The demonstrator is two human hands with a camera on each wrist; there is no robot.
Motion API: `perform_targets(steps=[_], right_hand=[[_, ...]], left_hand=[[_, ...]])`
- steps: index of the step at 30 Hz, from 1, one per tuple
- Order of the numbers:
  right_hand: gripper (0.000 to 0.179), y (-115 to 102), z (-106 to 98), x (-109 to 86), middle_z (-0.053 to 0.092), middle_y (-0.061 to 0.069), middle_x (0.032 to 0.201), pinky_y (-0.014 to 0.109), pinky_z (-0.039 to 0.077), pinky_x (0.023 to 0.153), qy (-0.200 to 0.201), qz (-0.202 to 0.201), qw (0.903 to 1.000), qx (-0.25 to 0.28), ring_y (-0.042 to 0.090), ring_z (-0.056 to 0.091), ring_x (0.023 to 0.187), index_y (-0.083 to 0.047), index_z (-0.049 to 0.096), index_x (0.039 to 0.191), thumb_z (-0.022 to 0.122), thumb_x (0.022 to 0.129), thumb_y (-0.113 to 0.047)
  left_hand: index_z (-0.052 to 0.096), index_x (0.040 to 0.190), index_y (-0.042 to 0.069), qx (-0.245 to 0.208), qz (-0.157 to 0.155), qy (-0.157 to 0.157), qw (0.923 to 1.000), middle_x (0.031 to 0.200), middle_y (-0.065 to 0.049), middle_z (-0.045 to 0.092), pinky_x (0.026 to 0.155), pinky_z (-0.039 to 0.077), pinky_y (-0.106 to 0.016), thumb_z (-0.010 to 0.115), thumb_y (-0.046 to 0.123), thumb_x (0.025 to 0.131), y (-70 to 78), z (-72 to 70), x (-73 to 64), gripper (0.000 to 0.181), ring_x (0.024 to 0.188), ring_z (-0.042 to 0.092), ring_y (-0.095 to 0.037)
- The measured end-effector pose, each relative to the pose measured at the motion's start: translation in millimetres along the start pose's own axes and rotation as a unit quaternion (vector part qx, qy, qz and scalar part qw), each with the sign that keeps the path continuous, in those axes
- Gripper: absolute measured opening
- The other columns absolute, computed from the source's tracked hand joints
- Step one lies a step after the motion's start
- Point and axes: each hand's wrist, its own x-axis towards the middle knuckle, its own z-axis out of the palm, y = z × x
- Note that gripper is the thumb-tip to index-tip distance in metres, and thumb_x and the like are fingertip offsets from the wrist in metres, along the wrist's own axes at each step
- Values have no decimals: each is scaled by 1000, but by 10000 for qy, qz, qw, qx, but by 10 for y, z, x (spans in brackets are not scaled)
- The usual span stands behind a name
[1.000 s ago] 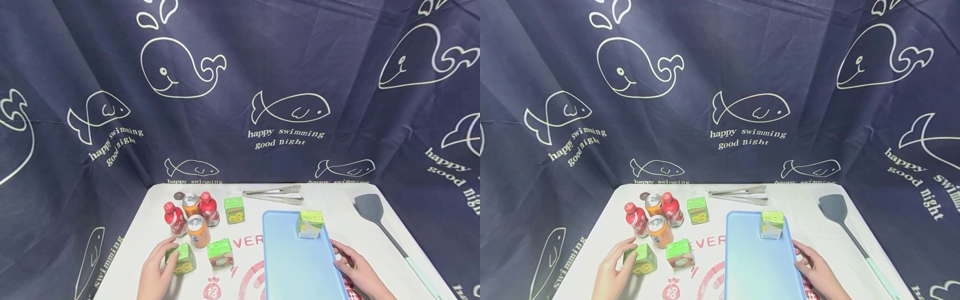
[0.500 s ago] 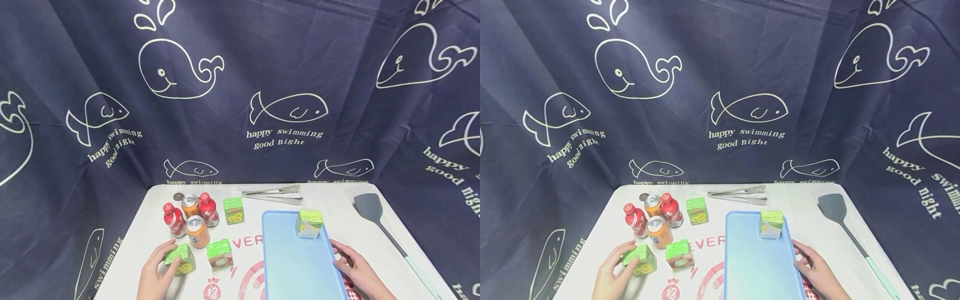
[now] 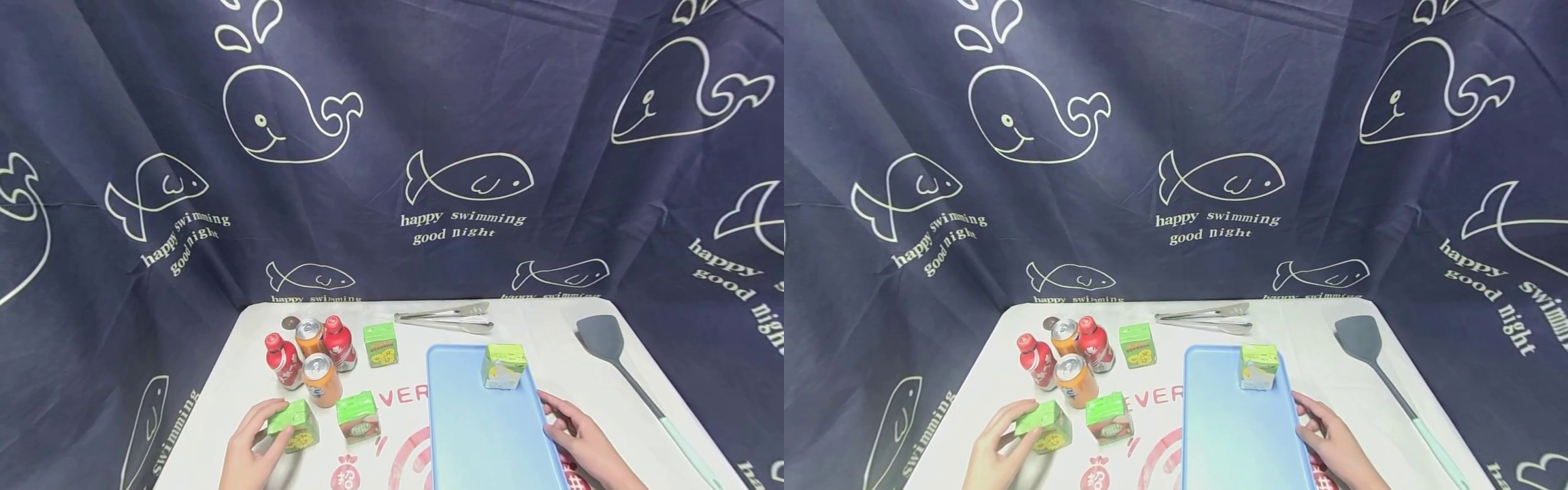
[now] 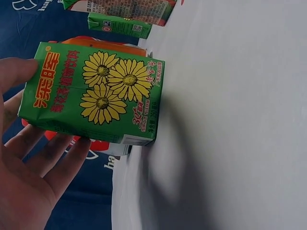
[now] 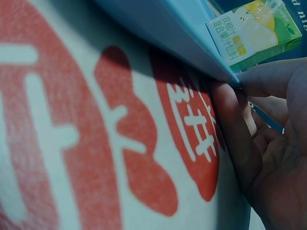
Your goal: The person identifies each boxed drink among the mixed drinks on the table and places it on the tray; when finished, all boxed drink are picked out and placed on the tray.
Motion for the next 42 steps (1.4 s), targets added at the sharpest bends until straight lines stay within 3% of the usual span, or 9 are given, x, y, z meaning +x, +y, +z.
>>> perform_targets(steps=[9, 24, 42], right_hand=[[63, 7, -6, 3, 57, 12, 121, 25, 51, 73, -49, 45, 10000, -1, 14, 57, 87, 5, 41, 155, 68, 100, -6], [63, 29, -12, 13, 57, 12, 123, 24, 51, 74, -39, 67, 10000, -15, 13, 57, 87, 5, 41, 155, 68, 100, -7], [63, 36, -11, 13, 56, 11, 120, 24, 50, 74, -1, 39, 9999, -120, 12, 56, 86, 4, 42, 154, 70, 99, -8]], left_hand=[[73, 124, 11, -107, -251, -137, 9995, 123, 4, 67, 82, 63, -30, 87, -2, 81, -24, -14, -10, 47, 113, 60, 0], [72, 127, 12, -461, -222, -369, 9980, 125, -1, 65, 83, 63, -31, 84, -5, 83, -104, -35, -15, 49, 114, 60, 0], [72, 127, 5, -671, -519, -244, 9961, 126, -4, 66, 83, 63, -28, 82, -4, 85, -100, -56, -24, 44, 116, 59, 2]])
